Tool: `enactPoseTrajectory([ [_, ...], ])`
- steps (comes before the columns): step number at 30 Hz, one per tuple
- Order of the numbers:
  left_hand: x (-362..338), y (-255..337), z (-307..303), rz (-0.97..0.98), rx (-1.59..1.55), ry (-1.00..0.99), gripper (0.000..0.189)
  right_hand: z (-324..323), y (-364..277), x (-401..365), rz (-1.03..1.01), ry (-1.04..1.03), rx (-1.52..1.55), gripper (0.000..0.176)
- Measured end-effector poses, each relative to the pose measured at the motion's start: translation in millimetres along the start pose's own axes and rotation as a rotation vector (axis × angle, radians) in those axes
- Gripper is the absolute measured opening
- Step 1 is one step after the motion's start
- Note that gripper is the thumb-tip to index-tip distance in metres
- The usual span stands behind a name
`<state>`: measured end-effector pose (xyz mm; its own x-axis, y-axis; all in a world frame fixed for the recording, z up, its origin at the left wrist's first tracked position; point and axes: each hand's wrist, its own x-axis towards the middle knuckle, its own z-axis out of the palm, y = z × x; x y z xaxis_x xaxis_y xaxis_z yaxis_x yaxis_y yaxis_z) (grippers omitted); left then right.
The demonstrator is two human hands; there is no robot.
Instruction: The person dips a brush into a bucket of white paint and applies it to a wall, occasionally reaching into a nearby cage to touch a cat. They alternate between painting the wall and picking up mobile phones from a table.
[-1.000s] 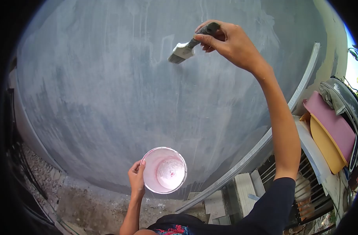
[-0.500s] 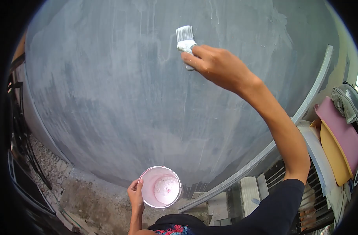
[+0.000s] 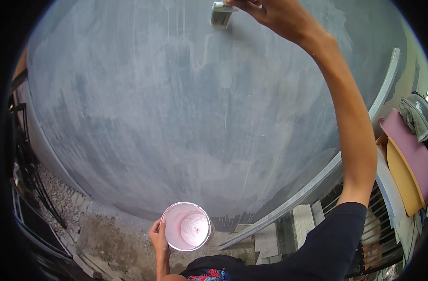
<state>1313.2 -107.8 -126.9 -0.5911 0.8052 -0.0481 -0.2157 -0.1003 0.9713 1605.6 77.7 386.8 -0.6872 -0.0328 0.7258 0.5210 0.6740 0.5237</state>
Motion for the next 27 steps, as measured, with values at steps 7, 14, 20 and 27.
enactPoseTrajectory([
  [7, -3, -9, 2, -0.01, -0.031, 0.044, 0.029, 57, 16, -26, -0.323, 0.094, -0.364, 0.023],
  [14, -2, -30, 0, -0.012, -0.048, 0.106, 0.028, 85, -89, -112, -0.162, -0.372, 0.141, 0.023],
  [20, 4, -28, -1, -0.001, -0.032, 0.057, 0.029, 62, -20, -61, 0.017, -0.161, 0.142, 0.021],
  [27, 4, -20, 2, -0.018, -0.025, 0.041, 0.029, 45, -4, -28, -0.153, 0.236, -0.127, 0.018],
])
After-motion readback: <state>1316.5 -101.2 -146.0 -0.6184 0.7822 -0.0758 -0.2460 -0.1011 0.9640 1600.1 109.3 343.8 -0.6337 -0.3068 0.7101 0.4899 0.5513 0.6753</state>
